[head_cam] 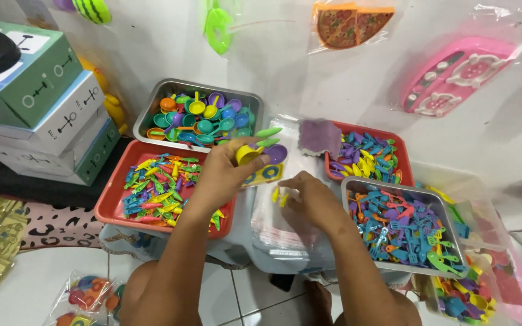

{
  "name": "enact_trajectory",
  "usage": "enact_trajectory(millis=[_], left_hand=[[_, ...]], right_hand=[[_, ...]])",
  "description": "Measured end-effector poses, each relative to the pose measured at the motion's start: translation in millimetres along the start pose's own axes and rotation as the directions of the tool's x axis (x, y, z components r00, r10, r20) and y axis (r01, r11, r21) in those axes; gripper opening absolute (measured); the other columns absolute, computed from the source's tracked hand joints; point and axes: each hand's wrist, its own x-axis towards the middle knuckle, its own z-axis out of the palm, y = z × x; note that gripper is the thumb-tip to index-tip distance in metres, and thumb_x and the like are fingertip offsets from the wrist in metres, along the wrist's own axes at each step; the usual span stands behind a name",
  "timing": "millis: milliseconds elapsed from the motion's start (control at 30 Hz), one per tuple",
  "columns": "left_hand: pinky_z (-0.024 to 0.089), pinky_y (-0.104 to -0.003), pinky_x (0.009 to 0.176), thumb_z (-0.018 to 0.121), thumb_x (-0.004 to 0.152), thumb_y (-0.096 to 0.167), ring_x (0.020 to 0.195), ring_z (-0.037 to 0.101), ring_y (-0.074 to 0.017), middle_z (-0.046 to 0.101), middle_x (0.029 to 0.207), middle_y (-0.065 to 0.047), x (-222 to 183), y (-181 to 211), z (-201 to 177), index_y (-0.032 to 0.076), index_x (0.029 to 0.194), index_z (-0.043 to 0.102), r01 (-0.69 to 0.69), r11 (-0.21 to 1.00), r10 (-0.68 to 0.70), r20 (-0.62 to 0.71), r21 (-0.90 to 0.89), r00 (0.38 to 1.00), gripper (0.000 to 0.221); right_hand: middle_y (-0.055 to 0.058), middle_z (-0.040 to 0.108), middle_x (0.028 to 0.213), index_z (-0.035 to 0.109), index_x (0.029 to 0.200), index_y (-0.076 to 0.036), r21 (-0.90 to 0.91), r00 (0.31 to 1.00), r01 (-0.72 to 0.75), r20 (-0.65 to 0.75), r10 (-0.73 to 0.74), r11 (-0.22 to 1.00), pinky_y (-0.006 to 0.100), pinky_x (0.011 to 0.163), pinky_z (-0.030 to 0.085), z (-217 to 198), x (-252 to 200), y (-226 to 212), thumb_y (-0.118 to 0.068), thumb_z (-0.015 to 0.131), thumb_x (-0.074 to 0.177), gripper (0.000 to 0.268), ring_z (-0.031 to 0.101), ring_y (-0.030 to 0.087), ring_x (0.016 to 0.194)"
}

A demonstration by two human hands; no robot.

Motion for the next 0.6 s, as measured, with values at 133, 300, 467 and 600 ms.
enact_trajectory(millis=[133, 300, 467, 600], left_hand=[[0.056, -0.027, 0.074, 0.087, 0.078, 0.008, 0.079, 0.064, -0.0134, 0.071, 0.087, -0.007, -2.2, 6.6, 3.4, 0.007, 0.116, 0.077, -0.011, 1.0, 0.011, 0.007, 0.025, 1.0, 0.039], [0.055, -0.026, 0.072, 0.087, 0.078, 0.008, 0.079, 0.064, -0.0135, 0.07, 0.087, -0.006, -2.9, 6.3, 5.9, 0.005, 0.116, 0.076, -0.006, 1.0, 0.006, 0.011, 0.017, 1.0, 0.039], [0.055, -0.027, 0.077, 0.085, 0.079, 0.007, 0.084, 0.064, -0.0158, 0.071, 0.091, -0.008, -3.6, 8.3, 5.5, 0.005, 0.117, 0.076, 0.019, 0.999, -0.02, 0.025, 0.05, 0.999, 0.039], [0.056, -0.029, 0.078, 0.086, 0.079, 0.007, 0.084, 0.065, -0.0172, 0.072, 0.091, -0.01, -3.0, 5.3, 5.9, 0.006, 0.117, 0.076, 0.025, 0.998, -0.027, 0.028, 0.051, 0.999, 0.04]], right_hand=[[0.012, 0.068, 0.118, 0.077, 0.116, -0.013, -0.082, 0.952, 0.294, -0.063, -0.299, 0.952, 0.052, 0.091, 0.056, -0.9, 1.5, -6.0, -0.005, 0.065, 0.088, 0.032, 0.067, 0.043, 0.108], [0.011, 0.07, 0.108, 0.08, 0.108, -0.016, -0.178, 0.93, 0.357, -0.026, -0.367, 0.917, 0.051, 0.089, 0.056, 12.6, 12.5, 2.5, -0.013, 0.074, 0.086, 0.023, 0.069, 0.041, 0.101], [0.005, 0.069, 0.1, 0.078, 0.102, -0.021, -0.189, 0.96, 0.27, -0.026, -0.279, 0.944, 0.045, 0.085, 0.057, 18.3, 21.3, 12.2, -0.025, 0.077, 0.085, 0.017, 0.069, 0.035, 0.094], [0.004, 0.07, 0.096, 0.077, 0.101, -0.021, -0.133, 0.963, 0.257, -0.045, -0.265, 0.957, 0.044, 0.082, 0.056, 7.8, 11.7, 10.1, -0.023, 0.078, 0.084, 0.017, 0.07, 0.033, 0.091]])
